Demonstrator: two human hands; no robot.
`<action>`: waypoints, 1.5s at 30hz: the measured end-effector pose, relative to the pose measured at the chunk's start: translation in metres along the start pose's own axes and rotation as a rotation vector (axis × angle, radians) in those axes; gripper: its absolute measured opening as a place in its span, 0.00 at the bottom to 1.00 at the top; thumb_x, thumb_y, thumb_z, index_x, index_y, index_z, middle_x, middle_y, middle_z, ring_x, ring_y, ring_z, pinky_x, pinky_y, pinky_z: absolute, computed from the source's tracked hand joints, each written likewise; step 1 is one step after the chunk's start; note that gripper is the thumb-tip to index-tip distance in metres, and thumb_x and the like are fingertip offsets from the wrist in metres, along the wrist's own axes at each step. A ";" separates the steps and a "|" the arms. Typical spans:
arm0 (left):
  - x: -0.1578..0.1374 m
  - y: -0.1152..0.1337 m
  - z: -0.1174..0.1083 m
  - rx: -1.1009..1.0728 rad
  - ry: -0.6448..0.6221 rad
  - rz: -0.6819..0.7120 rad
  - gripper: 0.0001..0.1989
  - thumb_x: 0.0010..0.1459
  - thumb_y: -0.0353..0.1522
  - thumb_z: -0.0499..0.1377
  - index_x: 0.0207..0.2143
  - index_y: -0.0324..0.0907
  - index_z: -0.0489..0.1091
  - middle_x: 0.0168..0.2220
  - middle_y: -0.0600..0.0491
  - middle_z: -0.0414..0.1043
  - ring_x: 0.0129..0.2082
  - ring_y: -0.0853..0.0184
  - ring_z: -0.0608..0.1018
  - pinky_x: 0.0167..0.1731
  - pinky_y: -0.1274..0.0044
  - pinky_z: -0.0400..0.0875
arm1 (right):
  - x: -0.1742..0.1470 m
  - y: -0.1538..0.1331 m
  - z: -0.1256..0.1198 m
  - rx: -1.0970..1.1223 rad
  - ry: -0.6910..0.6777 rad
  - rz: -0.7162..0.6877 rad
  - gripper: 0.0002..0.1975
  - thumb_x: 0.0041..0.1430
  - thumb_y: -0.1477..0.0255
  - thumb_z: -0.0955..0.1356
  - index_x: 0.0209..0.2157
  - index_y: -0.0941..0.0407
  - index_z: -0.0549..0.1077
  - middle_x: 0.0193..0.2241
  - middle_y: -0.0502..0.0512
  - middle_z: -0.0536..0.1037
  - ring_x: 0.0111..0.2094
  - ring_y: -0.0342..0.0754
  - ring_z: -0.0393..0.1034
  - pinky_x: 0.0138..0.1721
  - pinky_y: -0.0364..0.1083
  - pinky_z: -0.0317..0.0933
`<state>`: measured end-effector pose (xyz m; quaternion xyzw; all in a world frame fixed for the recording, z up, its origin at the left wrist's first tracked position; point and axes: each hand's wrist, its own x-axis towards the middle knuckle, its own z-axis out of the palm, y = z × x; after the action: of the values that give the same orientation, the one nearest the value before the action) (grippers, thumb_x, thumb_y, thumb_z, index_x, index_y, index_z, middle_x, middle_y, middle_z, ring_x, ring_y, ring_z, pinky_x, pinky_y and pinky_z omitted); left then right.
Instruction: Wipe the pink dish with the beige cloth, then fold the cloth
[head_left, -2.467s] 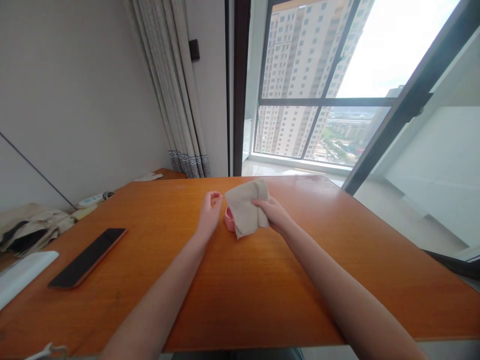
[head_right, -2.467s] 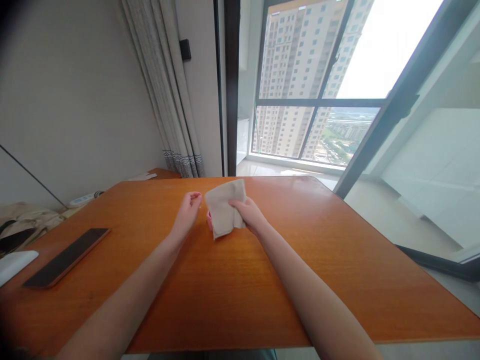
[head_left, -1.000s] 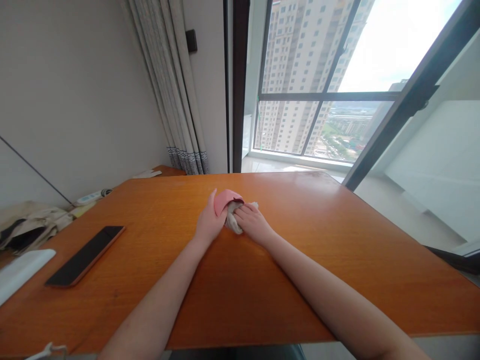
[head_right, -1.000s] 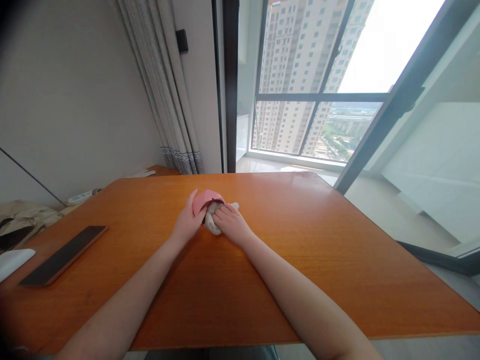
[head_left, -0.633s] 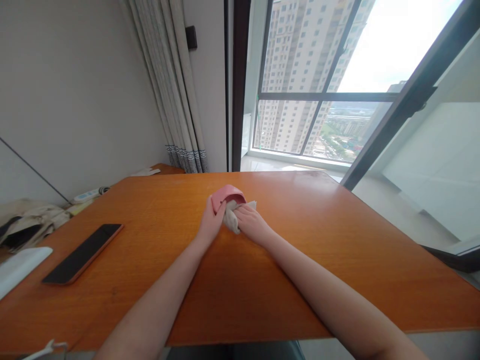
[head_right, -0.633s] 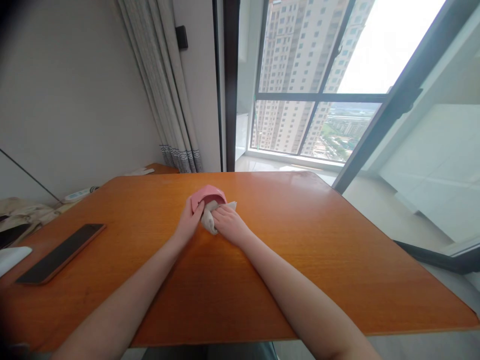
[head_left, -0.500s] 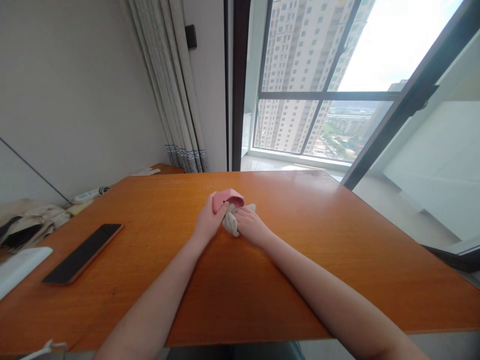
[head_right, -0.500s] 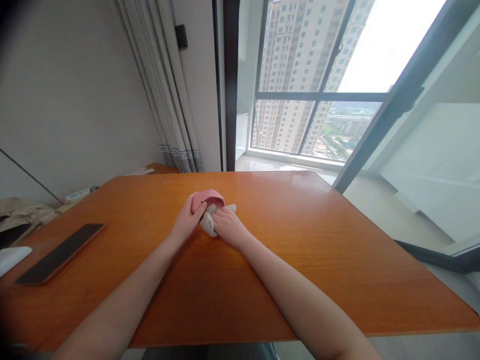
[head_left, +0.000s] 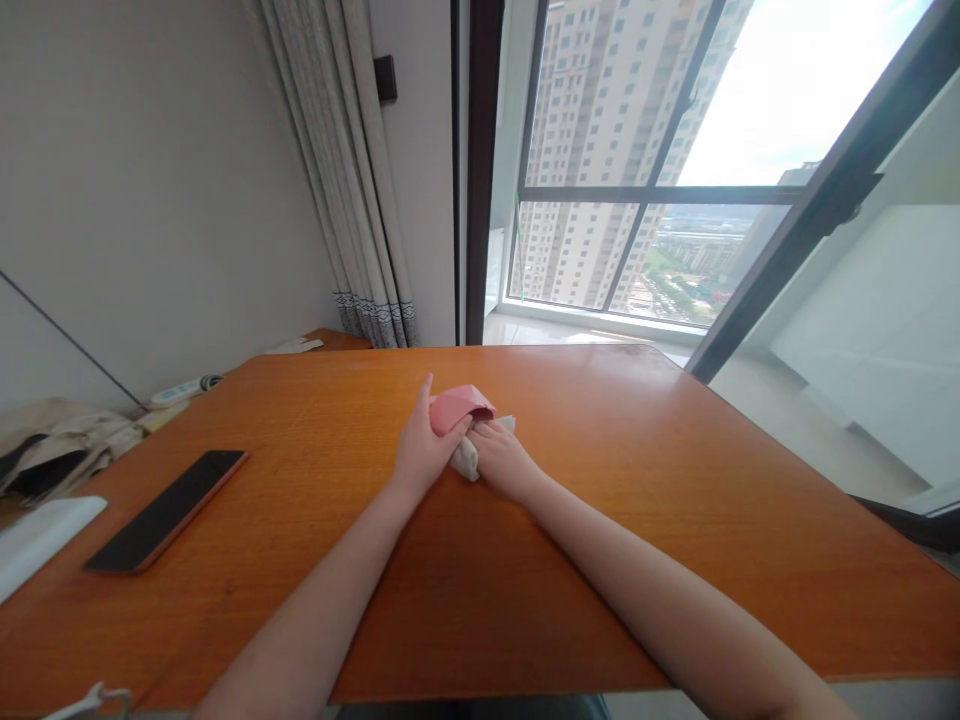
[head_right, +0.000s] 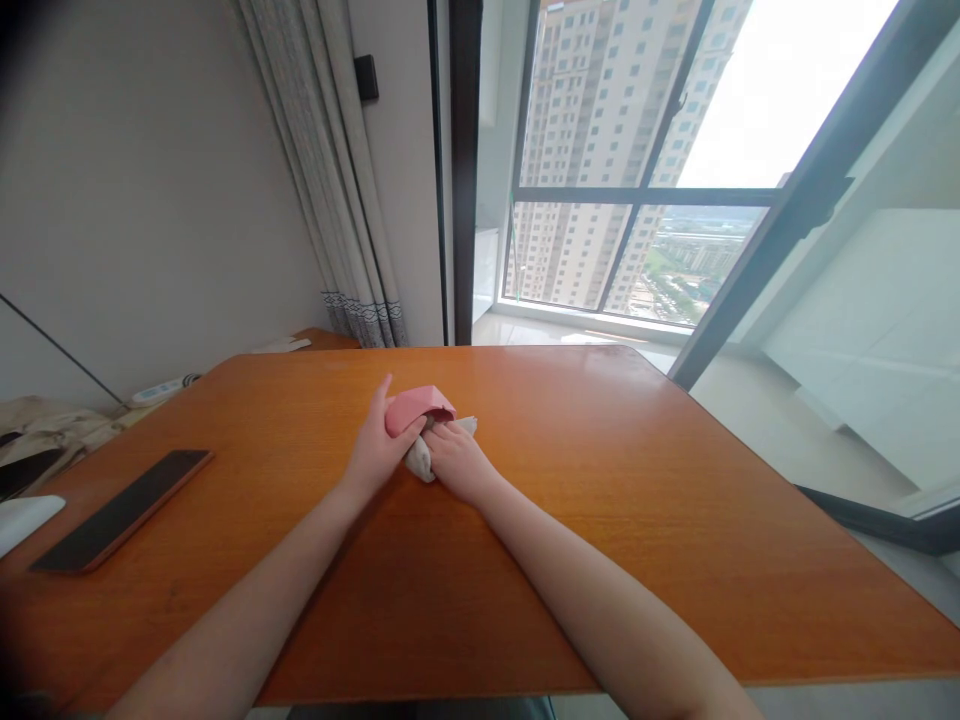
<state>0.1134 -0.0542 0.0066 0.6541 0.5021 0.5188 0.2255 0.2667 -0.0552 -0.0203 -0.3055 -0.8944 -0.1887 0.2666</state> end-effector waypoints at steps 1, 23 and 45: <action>-0.003 0.001 0.007 -0.077 0.042 -0.018 0.39 0.50 0.41 0.60 0.61 0.43 0.47 0.54 0.44 0.63 0.52 0.59 0.69 0.52 0.67 0.63 | 0.000 -0.001 0.000 -0.005 0.002 0.024 0.07 0.59 0.78 0.62 0.33 0.59 0.72 0.32 0.57 0.72 0.35 0.50 0.61 0.38 0.48 0.55; -0.005 0.012 0.005 -0.011 0.034 -0.045 0.22 0.53 0.42 0.56 0.47 0.42 0.62 0.42 0.48 0.71 0.43 0.61 0.74 0.43 0.70 0.67 | -0.003 -0.002 -0.006 0.121 0.084 0.121 0.09 0.59 0.79 0.61 0.31 0.59 0.72 0.31 0.58 0.71 0.35 0.48 0.61 0.38 0.47 0.56; -0.002 0.016 -0.011 0.208 -0.089 0.208 0.30 0.49 0.39 0.60 0.56 0.44 0.61 0.53 0.48 0.67 0.52 0.58 0.70 0.53 0.68 0.62 | -0.001 0.003 0.000 -0.025 0.006 0.093 0.10 0.58 0.78 0.63 0.39 0.59 0.73 0.36 0.61 0.74 0.42 0.54 0.62 0.44 0.53 0.57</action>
<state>0.1099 -0.0649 0.0226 0.7448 0.4722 0.4551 0.1233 0.2691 -0.0540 -0.0203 -0.3495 -0.8760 -0.1881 0.2740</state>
